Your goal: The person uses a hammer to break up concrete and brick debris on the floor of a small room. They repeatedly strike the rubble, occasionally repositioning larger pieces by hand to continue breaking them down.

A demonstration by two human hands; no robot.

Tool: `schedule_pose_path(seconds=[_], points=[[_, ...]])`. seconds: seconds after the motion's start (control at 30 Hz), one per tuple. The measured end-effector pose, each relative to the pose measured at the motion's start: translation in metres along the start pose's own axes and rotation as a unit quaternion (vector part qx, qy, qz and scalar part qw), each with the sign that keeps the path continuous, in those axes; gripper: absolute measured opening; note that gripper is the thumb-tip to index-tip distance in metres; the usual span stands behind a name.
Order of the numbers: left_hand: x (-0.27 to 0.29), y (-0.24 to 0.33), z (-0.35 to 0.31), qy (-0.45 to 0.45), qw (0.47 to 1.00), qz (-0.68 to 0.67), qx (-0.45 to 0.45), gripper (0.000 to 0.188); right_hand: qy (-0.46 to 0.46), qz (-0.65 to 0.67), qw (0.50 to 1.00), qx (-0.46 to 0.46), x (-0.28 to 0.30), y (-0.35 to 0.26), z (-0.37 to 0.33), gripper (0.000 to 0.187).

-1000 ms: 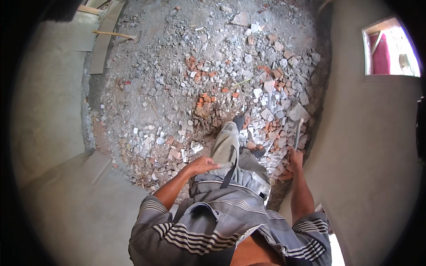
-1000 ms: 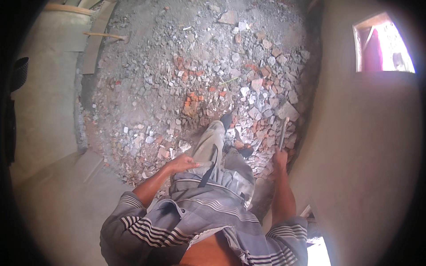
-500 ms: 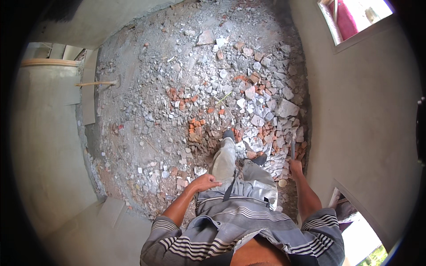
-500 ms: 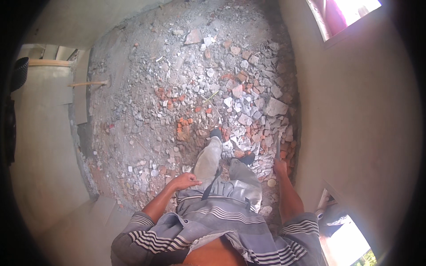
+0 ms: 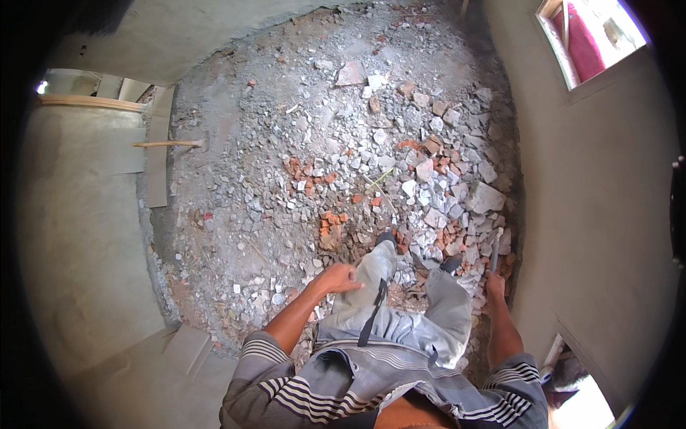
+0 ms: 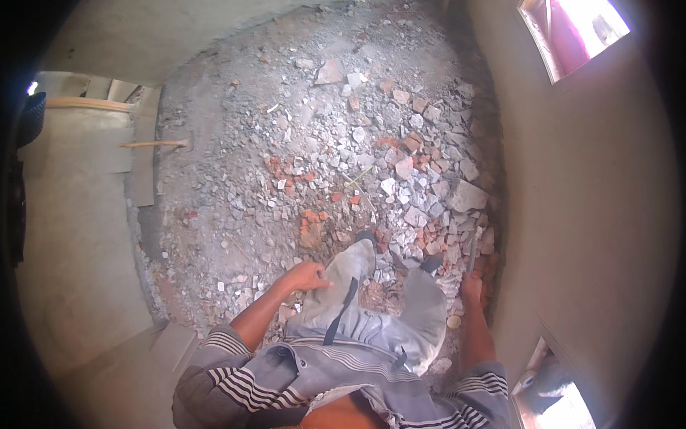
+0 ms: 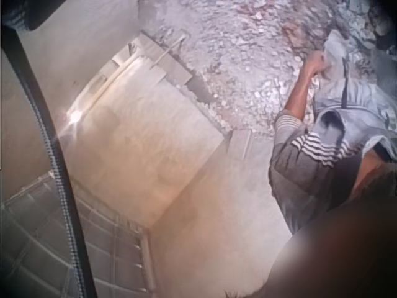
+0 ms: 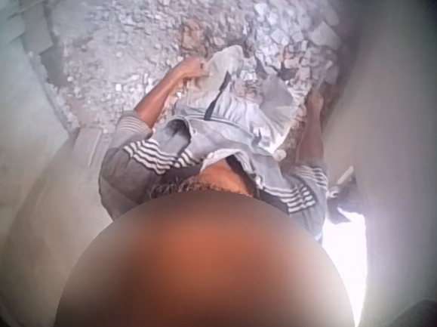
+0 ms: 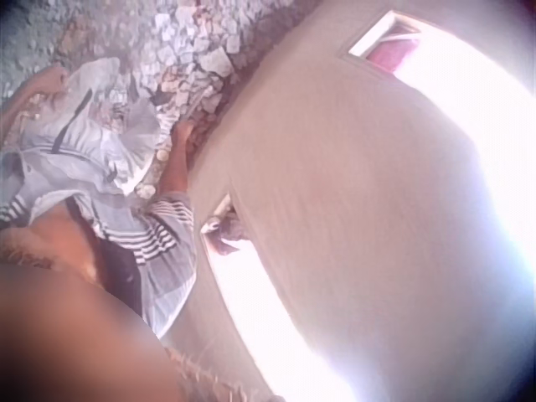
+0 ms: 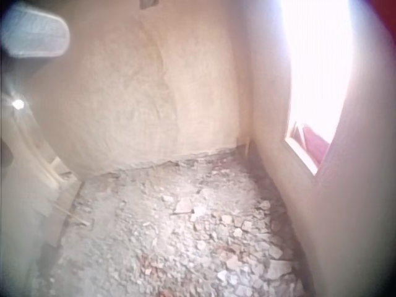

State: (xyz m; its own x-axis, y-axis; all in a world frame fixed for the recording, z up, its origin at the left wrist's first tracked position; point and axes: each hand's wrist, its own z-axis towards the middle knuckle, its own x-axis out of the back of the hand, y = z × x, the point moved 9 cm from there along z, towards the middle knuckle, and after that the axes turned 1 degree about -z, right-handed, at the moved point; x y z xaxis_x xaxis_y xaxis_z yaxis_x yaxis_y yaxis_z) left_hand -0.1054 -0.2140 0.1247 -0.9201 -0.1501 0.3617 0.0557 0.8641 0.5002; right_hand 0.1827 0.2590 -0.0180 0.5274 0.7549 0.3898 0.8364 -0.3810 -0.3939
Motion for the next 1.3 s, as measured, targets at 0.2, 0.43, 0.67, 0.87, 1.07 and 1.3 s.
schedule_pose_path(seconds=[0.2,0.43,0.67,0.87,1.07,1.3], points=[[0.007,0.032,0.136,0.141,0.989,-0.028,-0.045,0.045,0.109,-0.112,0.964,0.217,0.003,-0.061,0.080,0.036],[-0.022,0.090,0.306,0.076,0.983,0.096,-0.136,0.045,0.150,0.006,0.925,0.350,0.075,-0.213,0.051,0.047],[-0.041,0.133,0.482,0.084,0.978,0.028,-0.187,0.046,0.152,0.278,0.672,0.670,0.157,-0.279,-0.023,0.040],[-0.140,0.191,0.580,0.101,0.949,0.081,-0.287,0.071,0.394,-0.009,0.818,0.419,0.023,-0.077,0.202,0.034],[-0.256,0.211,0.613,0.072,0.954,0.056,-0.286,0.084,0.252,0.000,0.913,0.320,0.015,0.004,0.298,0.033],[-0.284,0.200,0.630,0.114,0.946,0.021,-0.301,0.082,0.234,0.214,0.710,0.629,0.134,-0.158,0.085,0.047]])
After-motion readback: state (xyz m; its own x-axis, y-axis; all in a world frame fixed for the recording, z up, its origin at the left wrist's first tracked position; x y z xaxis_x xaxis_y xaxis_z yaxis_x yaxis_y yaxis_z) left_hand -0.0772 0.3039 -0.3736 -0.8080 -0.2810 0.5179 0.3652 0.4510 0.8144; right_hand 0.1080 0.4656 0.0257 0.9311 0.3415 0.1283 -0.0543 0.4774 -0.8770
